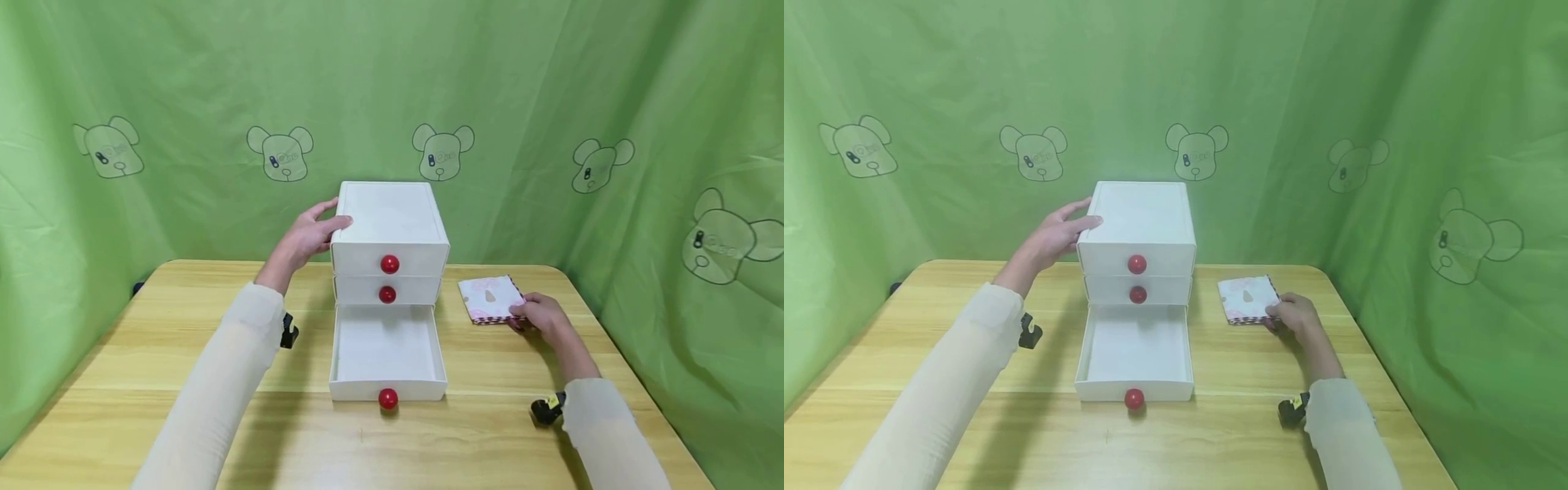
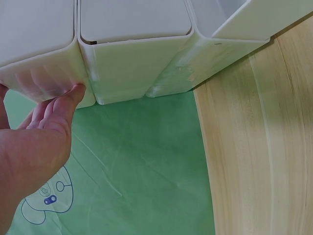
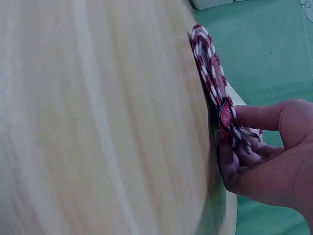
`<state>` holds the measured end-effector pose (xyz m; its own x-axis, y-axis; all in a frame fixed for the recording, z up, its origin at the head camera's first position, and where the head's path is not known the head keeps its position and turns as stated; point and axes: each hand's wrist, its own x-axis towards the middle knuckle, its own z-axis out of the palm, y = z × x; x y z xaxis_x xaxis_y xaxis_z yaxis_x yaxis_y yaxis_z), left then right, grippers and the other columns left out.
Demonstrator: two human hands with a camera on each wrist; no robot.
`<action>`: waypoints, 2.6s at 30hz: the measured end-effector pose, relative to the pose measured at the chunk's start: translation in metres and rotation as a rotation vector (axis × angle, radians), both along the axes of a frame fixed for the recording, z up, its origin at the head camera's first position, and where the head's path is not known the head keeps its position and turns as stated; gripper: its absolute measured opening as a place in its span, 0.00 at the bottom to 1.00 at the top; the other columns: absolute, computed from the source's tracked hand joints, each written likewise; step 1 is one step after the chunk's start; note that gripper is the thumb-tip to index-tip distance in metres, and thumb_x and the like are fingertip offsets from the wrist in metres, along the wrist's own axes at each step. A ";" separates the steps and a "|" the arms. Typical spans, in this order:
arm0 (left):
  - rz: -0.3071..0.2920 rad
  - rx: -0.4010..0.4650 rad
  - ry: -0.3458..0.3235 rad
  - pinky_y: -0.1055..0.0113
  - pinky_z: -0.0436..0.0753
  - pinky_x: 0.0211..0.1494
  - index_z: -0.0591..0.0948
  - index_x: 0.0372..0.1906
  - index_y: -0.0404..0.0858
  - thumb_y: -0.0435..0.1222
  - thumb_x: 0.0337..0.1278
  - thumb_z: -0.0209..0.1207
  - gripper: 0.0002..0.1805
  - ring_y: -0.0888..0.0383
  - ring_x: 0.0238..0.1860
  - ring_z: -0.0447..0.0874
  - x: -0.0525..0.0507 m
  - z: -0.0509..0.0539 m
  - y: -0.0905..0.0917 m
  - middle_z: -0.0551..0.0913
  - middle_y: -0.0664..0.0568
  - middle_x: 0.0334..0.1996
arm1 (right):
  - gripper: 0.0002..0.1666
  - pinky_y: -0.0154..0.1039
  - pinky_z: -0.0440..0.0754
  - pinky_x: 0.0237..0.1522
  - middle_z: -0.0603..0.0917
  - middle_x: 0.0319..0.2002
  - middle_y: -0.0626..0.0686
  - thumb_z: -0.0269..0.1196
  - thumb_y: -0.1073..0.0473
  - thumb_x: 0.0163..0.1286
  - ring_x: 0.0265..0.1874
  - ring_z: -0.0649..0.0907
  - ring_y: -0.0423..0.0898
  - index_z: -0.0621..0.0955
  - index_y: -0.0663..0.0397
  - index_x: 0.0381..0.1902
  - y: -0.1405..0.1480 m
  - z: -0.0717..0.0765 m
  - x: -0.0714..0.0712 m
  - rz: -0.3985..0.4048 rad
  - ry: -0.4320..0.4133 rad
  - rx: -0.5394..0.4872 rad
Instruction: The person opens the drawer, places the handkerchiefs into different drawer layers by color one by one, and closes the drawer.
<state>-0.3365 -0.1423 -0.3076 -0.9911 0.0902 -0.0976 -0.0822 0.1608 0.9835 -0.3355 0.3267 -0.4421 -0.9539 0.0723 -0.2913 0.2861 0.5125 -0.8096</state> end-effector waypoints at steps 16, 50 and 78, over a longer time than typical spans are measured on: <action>-0.003 0.016 0.004 0.61 0.81 0.58 0.57 0.80 0.60 0.48 0.66 0.65 0.42 0.57 0.44 0.79 -0.003 0.000 0.000 0.82 0.48 0.50 | 0.39 0.30 0.77 0.44 0.71 0.67 0.70 0.66 0.55 0.70 0.50 0.78 0.46 0.67 0.70 0.72 0.017 0.001 0.004 0.026 0.016 0.024; 0.004 0.057 0.000 0.58 0.81 0.62 0.58 0.80 0.58 0.45 0.65 0.65 0.43 0.56 0.47 0.81 -0.002 -0.001 -0.001 0.81 0.46 0.56 | 0.44 0.28 0.84 0.46 0.84 0.57 0.58 0.72 0.56 0.65 0.35 0.83 0.30 0.67 0.66 0.73 0.007 0.009 0.000 -0.020 0.060 -0.175; 0.011 0.030 0.014 0.66 0.83 0.51 0.59 0.80 0.59 0.46 0.65 0.66 0.42 0.59 0.40 0.80 -0.001 -0.001 0.000 0.82 0.49 0.47 | 0.15 0.30 0.87 0.43 0.90 0.36 0.43 0.68 0.69 0.67 0.36 0.88 0.37 0.85 0.58 0.52 -0.027 0.071 0.020 0.125 0.190 -0.554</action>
